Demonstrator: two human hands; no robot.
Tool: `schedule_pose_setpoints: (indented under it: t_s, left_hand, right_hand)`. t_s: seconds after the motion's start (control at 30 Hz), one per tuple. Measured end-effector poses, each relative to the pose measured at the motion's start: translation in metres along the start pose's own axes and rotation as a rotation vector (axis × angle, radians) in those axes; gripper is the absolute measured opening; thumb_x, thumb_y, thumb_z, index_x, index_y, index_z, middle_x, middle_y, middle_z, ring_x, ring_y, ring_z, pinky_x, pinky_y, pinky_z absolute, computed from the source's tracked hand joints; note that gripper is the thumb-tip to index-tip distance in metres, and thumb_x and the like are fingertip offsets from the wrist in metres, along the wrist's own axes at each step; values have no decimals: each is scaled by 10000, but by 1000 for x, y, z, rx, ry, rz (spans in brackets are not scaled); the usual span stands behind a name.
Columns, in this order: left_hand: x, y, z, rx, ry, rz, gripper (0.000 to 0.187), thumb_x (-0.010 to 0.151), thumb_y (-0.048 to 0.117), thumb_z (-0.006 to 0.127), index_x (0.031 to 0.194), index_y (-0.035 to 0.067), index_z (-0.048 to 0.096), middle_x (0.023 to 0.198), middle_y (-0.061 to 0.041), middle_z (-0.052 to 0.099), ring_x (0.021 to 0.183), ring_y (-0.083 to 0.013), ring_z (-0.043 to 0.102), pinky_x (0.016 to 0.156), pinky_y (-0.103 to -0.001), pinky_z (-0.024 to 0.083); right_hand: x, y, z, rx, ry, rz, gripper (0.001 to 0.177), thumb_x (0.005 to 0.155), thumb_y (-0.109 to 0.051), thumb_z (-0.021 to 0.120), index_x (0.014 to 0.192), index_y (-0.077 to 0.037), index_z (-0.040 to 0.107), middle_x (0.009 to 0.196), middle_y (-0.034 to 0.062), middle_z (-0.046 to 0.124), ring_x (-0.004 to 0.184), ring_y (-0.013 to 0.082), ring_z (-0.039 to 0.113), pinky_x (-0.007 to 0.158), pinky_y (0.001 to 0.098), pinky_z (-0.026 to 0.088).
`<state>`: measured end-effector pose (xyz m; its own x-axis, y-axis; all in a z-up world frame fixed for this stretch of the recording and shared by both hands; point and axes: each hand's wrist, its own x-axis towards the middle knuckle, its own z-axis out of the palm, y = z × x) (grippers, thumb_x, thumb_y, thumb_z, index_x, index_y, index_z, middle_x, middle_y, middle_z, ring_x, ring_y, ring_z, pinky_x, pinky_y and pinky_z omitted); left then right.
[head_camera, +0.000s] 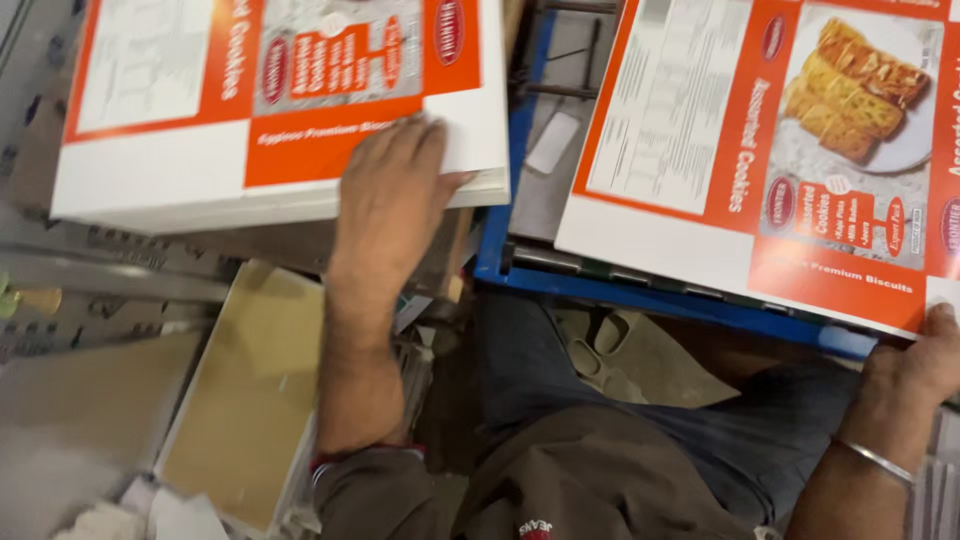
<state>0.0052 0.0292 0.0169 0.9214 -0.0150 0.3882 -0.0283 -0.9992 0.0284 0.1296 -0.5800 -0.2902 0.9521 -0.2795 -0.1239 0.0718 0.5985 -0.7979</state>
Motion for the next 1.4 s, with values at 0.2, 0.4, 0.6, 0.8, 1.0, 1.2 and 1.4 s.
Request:
schedule_pose_setpoints:
  t_s: [0.2, 0.4, 0.6, 0.8, 1.0, 1.2, 1.4]
  left_hand:
    - [-6, -5, 3, 80, 161, 68, 415, 927, 247, 795, 1257, 13, 700, 1234, -142, 717, 1151, -311, 686, 957, -427, 551]
    - [-11, -12, 11, 127, 219, 53, 373, 871, 133, 818, 1224, 46, 732, 1199, -116, 739, 1102, -285, 714, 923, -411, 559]
    - [-13, -16, 12, 138, 238, 70, 347, 853, 108, 840, 1181, 67, 737, 1156, -91, 739, 1082, -270, 717, 911, -414, 553]
    - [-12, -11, 7, 135, 191, 20, 429, 788, 133, 868, 1193, 82, 735, 1144, -74, 729, 1087, -265, 701, 919, -423, 541]
    - [-16, -3, 12, 170, 210, -11, 488, 732, 141, 867, 1197, 81, 731, 1147, -69, 730, 1111, -257, 702, 949, -419, 545]
    - [-13, -10, 10, 169, 205, 7, 413, 794, 121, 863, 1184, 98, 729, 1128, -65, 733, 1079, -252, 711, 920, -404, 546]
    - [-7, -11, -7, 136, 61, 17, 470, 736, 149, 859, 1181, 80, 724, 1141, -91, 738, 1045, -286, 700, 904, -421, 548]
  right_hand:
    - [-46, -16, -37, -76, 140, 45, 415, 1168, -92, 434, 1539, 89, 467, 1522, 215, 604, 1386, 331, 686, 1173, 454, 553]
    - [-116, -29, -7, -333, 113, -172, 520, 1055, 170, 387, 1564, 101, 472, 1584, 216, 594, 1426, 329, 664, 1209, 444, 592]
    - [-112, -32, 15, -273, 115, -229, 556, 1029, 200, 451, 1573, 98, 494, 1549, 210, 601, 1403, 319, 664, 1231, 436, 583]
    - [-51, -22, 62, -301, 149, -312, 419, 942, 70, 533, 1361, 62, 537, 1322, 139, 649, 1197, 226, 683, 1075, 318, 586]
    - [0, 22, 66, -130, 214, -132, 374, 1037, 43, 606, 1404, 58, 534, 1321, 161, 678, 1175, 273, 727, 985, 378, 660]
    - [-50, 47, 96, -279, 33, 255, 307, 1092, -139, 503, 1363, -1, 543, 1229, 177, 693, 1052, 312, 732, 826, 382, 637]
    - [-91, 58, 107, -267, -86, 423, 393, 1076, -159, 509, 1417, 37, 524, 1274, 225, 657, 1072, 323, 707, 856, 409, 613]
